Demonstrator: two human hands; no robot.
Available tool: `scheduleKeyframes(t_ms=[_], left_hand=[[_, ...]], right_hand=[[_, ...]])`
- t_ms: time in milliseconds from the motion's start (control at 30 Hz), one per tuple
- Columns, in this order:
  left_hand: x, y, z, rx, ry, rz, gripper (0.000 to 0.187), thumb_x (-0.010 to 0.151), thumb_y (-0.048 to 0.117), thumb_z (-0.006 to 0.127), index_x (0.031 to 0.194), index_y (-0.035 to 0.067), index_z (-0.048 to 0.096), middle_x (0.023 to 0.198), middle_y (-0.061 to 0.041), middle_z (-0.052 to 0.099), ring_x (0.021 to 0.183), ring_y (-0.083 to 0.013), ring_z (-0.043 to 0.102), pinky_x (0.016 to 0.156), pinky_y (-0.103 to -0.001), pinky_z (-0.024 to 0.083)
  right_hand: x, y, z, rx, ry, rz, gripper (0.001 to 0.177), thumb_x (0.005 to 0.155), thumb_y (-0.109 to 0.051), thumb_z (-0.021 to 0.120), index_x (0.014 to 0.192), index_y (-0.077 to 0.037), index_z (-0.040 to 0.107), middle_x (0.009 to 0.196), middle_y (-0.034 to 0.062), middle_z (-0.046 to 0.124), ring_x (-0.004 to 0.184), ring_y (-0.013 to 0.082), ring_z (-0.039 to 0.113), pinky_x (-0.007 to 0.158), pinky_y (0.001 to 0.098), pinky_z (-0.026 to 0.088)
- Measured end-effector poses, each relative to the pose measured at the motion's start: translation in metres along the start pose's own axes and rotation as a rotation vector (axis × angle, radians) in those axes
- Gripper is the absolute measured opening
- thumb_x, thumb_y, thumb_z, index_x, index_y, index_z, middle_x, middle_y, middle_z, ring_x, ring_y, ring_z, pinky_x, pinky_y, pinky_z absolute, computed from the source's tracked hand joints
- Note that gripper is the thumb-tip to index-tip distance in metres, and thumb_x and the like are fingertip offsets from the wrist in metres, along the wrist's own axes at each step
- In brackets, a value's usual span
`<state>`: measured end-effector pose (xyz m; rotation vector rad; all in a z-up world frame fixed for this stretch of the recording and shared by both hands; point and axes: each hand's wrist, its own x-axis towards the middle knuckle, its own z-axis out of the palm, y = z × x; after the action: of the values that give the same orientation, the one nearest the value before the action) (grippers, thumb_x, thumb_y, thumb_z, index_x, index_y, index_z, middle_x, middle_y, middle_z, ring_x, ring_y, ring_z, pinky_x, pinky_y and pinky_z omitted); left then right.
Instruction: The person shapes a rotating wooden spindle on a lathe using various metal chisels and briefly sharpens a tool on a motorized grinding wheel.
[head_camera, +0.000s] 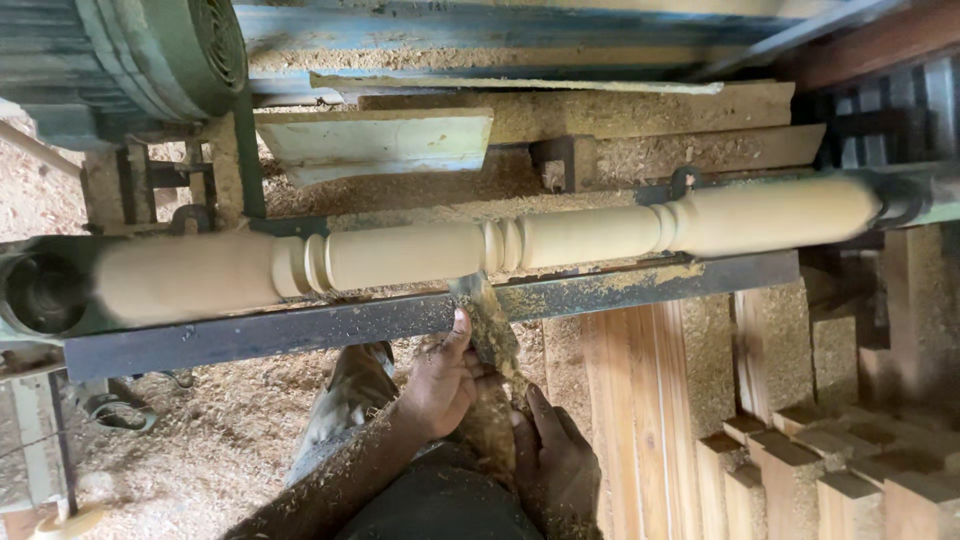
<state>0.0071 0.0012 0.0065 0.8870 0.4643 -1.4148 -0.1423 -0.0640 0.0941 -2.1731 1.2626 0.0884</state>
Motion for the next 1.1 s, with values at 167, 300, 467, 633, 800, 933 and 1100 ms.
scheduleKeyframes(t_ms=[167,300,467,633,800,933,1100], left_hand=[[0.01,-0.018,-0.009,-0.052,-0.099,0.012,0.096,0.099,0.072,0.057,0.135,-0.016,0.045,0.111,-0.035,0.061,0.1,-0.0475,0.058,0.089,-0.063,0.05],[0.012,-0.017,0.001,-0.014,0.018,0.02,0.093,0.084,0.068,0.058,0.148,0.003,0.038,0.136,-0.024,0.061,0.127,-0.0346,0.061,0.111,-0.055,0.049],[0.007,-0.012,0.01,-0.014,-0.027,0.048,0.1,0.085,0.072,0.055,0.152,0.0,0.038,0.142,-0.03,0.059,0.128,-0.0382,0.059,0.109,-0.056,0.046],[0.01,-0.017,0.011,-0.056,-0.019,0.071,0.101,0.083,0.07,0.056,0.154,0.005,0.027,0.151,-0.021,0.05,0.138,-0.0336,0.052,0.115,-0.057,0.043],[0.016,-0.023,0.01,-0.051,-0.006,0.077,0.105,0.083,0.07,0.056,0.153,-0.002,0.028,0.146,-0.03,0.053,0.136,-0.0394,0.055,0.112,-0.057,0.047],[0.018,-0.028,0.014,-0.073,0.012,0.101,0.105,0.084,0.069,0.056,0.152,-0.004,0.025,0.145,-0.03,0.052,0.136,-0.0393,0.055,0.114,-0.056,0.048],[0.019,-0.028,0.017,-0.084,-0.001,0.12,0.103,0.086,0.068,0.055,0.152,-0.006,0.027,0.143,-0.032,0.052,0.135,-0.0411,0.054,0.112,-0.056,0.049]], right_hand=[[0.009,0.017,-0.009,-0.003,-0.076,-0.028,0.042,0.093,-0.025,0.065,0.13,-0.005,0.066,0.099,0.0192,0.077,0.079,0.0306,0.078,0.067,0.0426,0.062],[0.021,0.026,-0.006,-0.004,-0.11,-0.05,0.041,0.094,-0.023,0.063,0.13,-0.005,0.067,0.101,0.0217,0.076,0.079,0.0314,0.078,0.066,0.0423,0.063],[0.021,0.033,-0.004,0.018,-0.095,-0.096,0.04,0.096,-0.023,0.063,0.129,-0.002,0.067,0.099,0.0217,0.075,0.079,0.0309,0.078,0.066,0.0415,0.062],[0.028,0.044,-0.007,-0.024,-0.076,-0.16,0.039,0.095,-0.027,0.064,0.123,-0.001,0.069,0.097,0.0198,0.075,0.08,0.0336,0.075,0.068,0.043,0.06],[0.045,0.058,-0.016,-0.04,-0.137,-0.218,0.045,0.095,-0.03,0.062,0.127,0.001,0.067,0.097,0.0202,0.074,0.079,0.0327,0.074,0.069,0.0423,0.06],[0.051,0.062,-0.02,-0.037,-0.186,-0.19,0.046,0.097,-0.031,0.06,0.128,0.002,0.066,0.093,0.0192,0.073,0.078,0.0317,0.074,0.069,0.0424,0.06],[0.053,0.062,-0.021,-0.087,-0.158,-0.227,0.047,0.096,-0.034,0.06,0.128,0.002,0.066,0.091,0.0189,0.074,0.075,0.0306,0.074,0.066,0.042,0.06]])
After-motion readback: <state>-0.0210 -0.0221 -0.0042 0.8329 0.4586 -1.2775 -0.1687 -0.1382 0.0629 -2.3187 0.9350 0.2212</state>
